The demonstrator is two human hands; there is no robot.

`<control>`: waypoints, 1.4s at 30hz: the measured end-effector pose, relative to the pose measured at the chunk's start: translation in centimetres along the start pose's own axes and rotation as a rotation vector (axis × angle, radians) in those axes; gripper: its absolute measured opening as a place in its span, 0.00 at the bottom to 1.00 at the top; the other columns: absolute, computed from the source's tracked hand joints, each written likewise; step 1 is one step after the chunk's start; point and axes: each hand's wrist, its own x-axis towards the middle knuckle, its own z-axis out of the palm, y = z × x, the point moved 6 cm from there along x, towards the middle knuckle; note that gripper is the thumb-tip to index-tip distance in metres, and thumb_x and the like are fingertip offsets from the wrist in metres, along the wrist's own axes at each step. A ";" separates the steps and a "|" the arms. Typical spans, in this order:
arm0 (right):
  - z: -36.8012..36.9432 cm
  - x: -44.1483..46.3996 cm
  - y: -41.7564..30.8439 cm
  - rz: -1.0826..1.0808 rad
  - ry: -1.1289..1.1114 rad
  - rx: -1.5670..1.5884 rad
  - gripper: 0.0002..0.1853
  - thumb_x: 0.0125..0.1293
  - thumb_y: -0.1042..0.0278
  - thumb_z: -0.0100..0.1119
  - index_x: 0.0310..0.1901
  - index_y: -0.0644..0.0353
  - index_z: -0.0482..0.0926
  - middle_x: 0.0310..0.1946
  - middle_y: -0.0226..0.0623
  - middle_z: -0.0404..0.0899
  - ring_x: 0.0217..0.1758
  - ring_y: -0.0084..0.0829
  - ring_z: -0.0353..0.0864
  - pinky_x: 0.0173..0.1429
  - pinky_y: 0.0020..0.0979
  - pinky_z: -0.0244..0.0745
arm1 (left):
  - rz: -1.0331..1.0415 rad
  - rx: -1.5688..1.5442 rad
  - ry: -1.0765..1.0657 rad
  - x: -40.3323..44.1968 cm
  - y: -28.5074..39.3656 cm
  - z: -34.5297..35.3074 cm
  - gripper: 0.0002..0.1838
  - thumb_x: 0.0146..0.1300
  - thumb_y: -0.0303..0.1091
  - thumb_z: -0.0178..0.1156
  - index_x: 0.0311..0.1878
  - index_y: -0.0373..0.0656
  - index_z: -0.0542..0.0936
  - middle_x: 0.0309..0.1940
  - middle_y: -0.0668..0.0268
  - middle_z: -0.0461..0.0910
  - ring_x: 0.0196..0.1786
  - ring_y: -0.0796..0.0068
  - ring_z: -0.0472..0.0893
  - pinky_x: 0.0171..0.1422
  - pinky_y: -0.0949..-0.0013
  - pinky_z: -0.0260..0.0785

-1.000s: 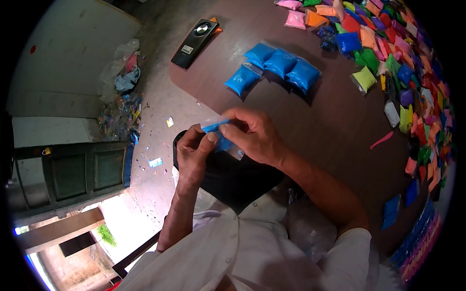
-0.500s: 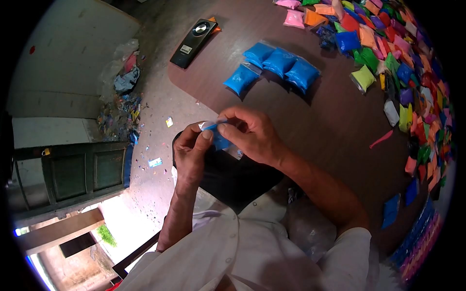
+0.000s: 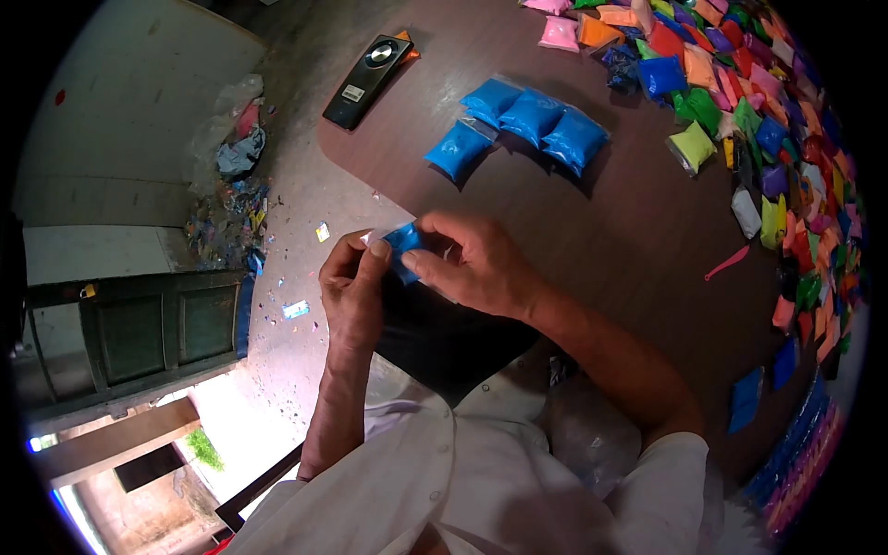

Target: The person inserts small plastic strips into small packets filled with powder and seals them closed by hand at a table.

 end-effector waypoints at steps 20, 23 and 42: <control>0.3 -0.3 0.1 -0.128 0.001 -0.314 0.12 0.64 0.65 0.68 0.43 0.65 0.81 0.30 0.49 0.81 0.33 0.46 0.85 0.38 0.40 0.78 | -0.013 0.059 -0.129 0.1 0.7 0.3 0.07 0.69 0.28 0.71 0.46 0.37 0.86 0.41 0.68 0.87 0.45 0.83 0.82 0.54 0.75 0.74; 0.4 -0.2 0.3 -0.155 -0.025 -0.382 0.13 0.64 0.64 0.68 0.44 0.64 0.81 0.30 0.49 0.81 0.34 0.48 0.85 0.40 0.41 0.78 | 0.009 0.071 -0.162 0.3 0.4 0.1 0.06 0.70 0.28 0.71 0.45 0.38 0.86 0.41 0.68 0.87 0.44 0.83 0.82 0.54 0.75 0.74; 0.3 -0.2 -0.1 -0.154 -0.034 -0.296 0.13 0.68 0.68 0.67 0.48 0.66 0.81 0.28 0.32 0.82 0.28 0.19 0.81 0.32 0.25 0.75 | 0.017 0.080 -0.206 0.5 0.5 -0.1 0.08 0.68 0.30 0.72 0.46 0.36 0.87 0.39 0.68 0.87 0.42 0.82 0.82 0.54 0.75 0.74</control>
